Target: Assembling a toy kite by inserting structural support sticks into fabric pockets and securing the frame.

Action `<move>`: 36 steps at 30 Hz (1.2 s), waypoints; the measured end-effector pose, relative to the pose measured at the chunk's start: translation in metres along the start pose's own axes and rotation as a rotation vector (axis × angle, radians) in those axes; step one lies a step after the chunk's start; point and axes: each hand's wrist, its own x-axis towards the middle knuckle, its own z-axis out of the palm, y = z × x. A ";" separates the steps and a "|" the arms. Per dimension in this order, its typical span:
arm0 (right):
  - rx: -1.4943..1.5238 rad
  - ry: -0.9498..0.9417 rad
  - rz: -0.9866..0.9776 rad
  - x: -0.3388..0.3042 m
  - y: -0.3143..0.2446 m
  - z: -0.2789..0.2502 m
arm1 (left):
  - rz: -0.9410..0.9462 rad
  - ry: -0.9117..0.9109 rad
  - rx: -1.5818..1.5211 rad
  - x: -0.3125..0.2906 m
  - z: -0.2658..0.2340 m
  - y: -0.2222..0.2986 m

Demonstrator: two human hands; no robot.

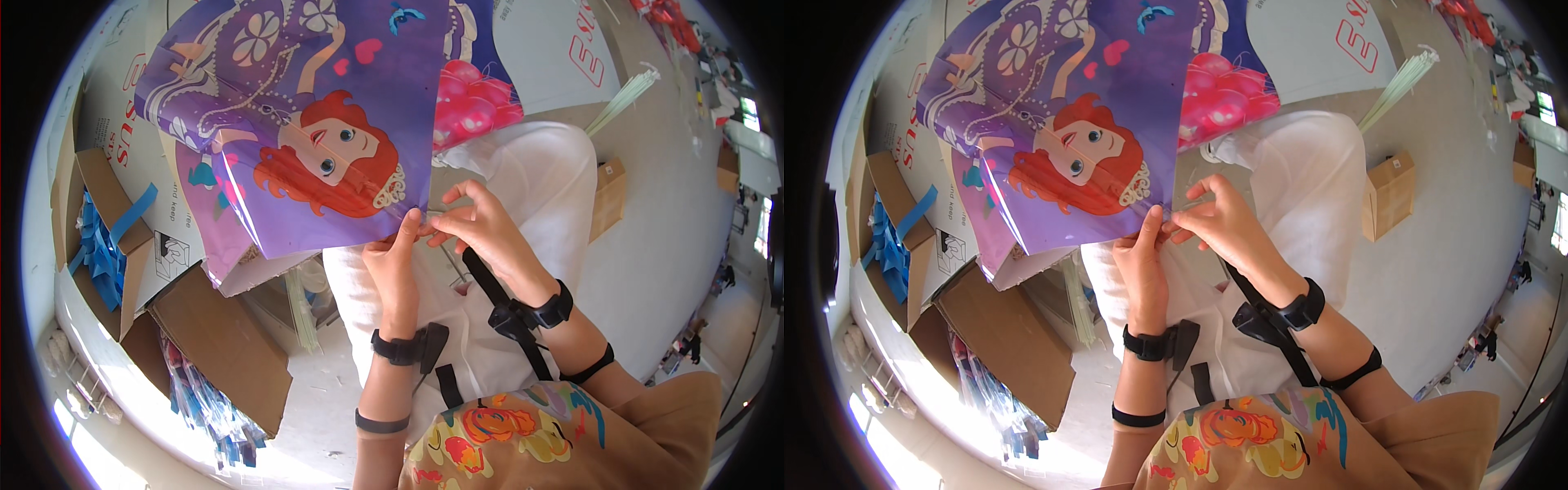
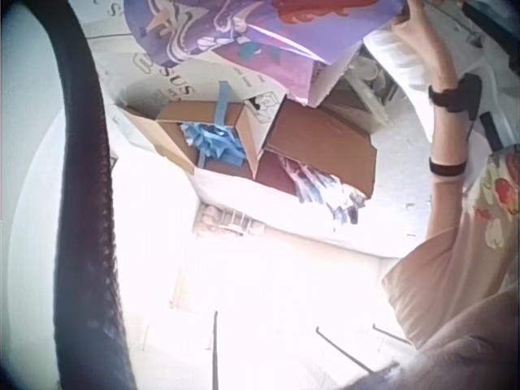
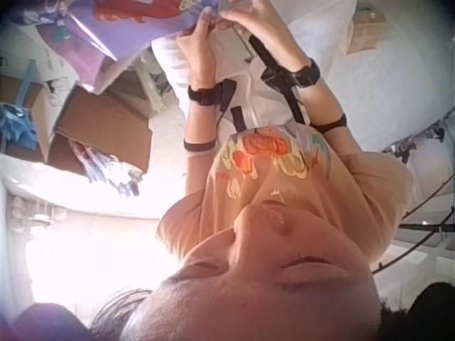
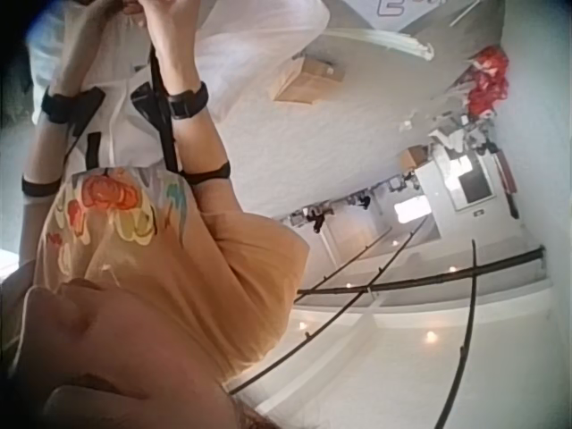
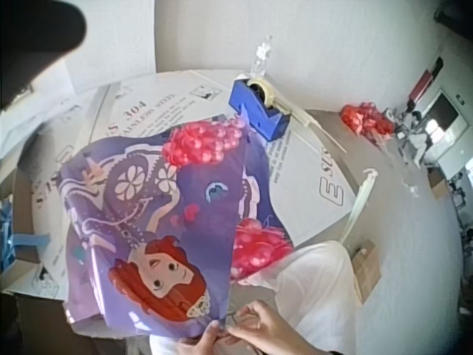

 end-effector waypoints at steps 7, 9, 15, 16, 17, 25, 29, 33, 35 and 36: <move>0.050 -0.068 0.064 -0.003 -0.005 -0.008 | 0.026 0.069 -0.034 0.000 0.006 -0.002; 0.144 -0.088 0.139 -0.008 -0.007 -0.014 | 0.042 0.095 0.020 -0.001 0.007 0.001; 0.225 -0.060 0.153 -0.030 -0.003 -0.020 | 0.056 0.134 0.050 0.003 0.005 -0.002; 0.095 0.015 0.078 -0.034 -0.003 -0.019 | 0.057 0.135 0.049 0.002 0.005 -0.001; 0.095 0.013 0.078 -0.035 -0.001 -0.019 | 0.071 0.116 0.093 0.001 0.006 0.000; -0.163 -0.121 -0.108 -0.016 0.006 -0.002 | 0.089 0.067 0.057 -0.003 0.003 -0.001; -0.182 -0.102 -0.035 -0.009 0.013 -0.002 | 0.078 0.054 0.052 -0.002 -0.001 -0.006; -0.137 -0.094 0.004 -0.008 0.013 -0.001 | 0.062 0.066 0.047 -0.004 0.004 -0.001; -0.124 -0.074 -0.001 -0.008 0.014 -0.002 | 0.055 0.082 0.025 -0.003 0.006 -0.001; -0.125 -0.078 -0.002 -0.008 0.013 -0.001 | 0.052 0.081 0.016 -0.003 0.004 0.000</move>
